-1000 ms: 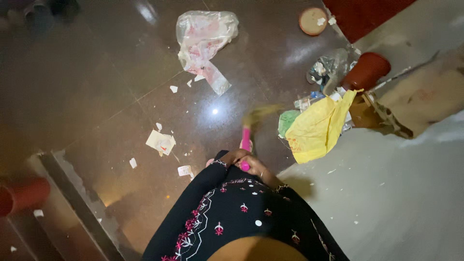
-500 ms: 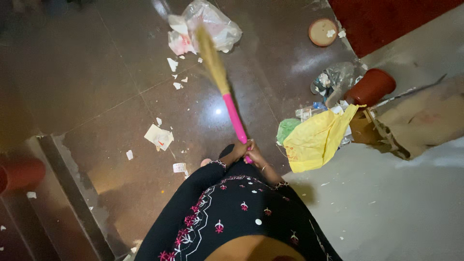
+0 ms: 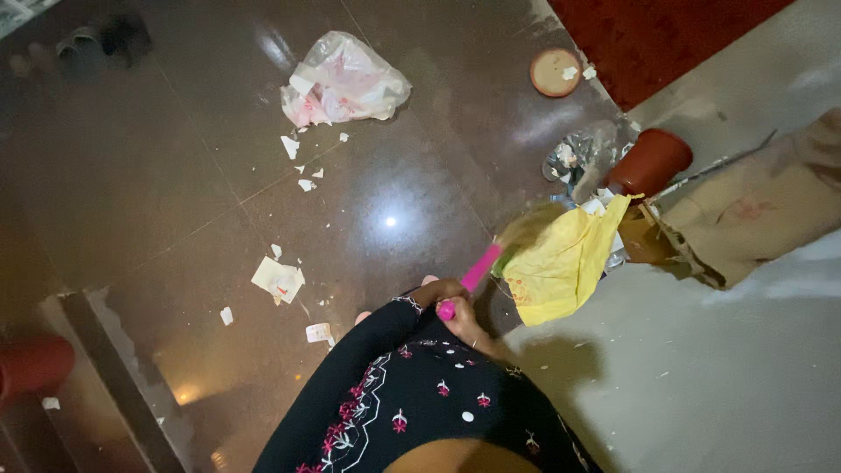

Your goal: The person sweeps debris from the floor across a doorway and toward the stairs using a broom.

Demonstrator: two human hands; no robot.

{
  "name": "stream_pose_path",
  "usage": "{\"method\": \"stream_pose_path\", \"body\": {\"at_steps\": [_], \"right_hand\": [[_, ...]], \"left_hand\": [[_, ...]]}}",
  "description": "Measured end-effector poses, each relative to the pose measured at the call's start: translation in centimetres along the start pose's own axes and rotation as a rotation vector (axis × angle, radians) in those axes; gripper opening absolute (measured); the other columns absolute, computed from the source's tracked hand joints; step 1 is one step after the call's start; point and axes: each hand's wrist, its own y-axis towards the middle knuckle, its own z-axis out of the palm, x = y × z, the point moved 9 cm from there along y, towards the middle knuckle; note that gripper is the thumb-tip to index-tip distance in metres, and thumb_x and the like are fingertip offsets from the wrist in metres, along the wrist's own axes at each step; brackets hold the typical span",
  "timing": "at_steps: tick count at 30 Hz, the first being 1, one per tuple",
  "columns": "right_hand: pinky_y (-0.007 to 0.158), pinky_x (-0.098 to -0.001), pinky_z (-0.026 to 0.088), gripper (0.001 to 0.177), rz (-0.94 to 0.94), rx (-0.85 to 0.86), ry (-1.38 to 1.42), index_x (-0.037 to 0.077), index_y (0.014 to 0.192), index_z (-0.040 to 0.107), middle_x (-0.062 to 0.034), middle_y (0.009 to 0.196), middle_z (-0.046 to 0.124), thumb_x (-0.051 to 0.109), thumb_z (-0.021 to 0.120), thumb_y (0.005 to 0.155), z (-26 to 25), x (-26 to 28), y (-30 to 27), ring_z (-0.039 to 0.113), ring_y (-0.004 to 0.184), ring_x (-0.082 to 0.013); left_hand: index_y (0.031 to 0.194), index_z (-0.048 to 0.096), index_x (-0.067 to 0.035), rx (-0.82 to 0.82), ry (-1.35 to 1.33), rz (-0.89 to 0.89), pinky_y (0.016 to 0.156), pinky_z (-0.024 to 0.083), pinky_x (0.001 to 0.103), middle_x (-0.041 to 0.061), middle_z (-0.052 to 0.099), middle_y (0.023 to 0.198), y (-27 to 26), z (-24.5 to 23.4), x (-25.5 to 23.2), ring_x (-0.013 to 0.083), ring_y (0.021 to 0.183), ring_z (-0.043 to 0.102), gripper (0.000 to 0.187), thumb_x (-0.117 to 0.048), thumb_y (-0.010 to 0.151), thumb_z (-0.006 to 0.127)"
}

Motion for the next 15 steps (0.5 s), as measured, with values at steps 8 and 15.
{"method": "stream_pose_path", "body": {"at_steps": [8,15], "right_hand": [[0.060,-0.0365,0.060,0.026,0.273,0.174,-0.385,-0.008,0.109,0.055,-0.0205,0.084,0.068,0.004,0.054,0.085,4.3,-1.0,-1.9,0.066,0.068,-0.0270],[0.040,-0.0357,0.053,0.070,-0.148,0.162,-0.882,0.015,0.139,0.036,-0.0114,0.076,0.060,-0.007,0.064,0.078,10.0,4.8,-4.5,0.062,0.049,-0.0217]], "left_hand": [[0.091,0.072,-0.007,-0.091,-0.612,-0.199,0.062,0.052,0.037,0.010,0.070,0.084,0.0,0.2,7.1,0.0207,0.069,0.064,0.031,-0.036,0.094,0.062],[0.087,0.069,-0.006,-0.506,-0.678,0.014,0.053,0.051,0.036,0.008,0.067,0.078,-1.7,-5.1,3.3,0.0184,0.062,0.062,0.031,-0.034,0.096,0.060]]}}
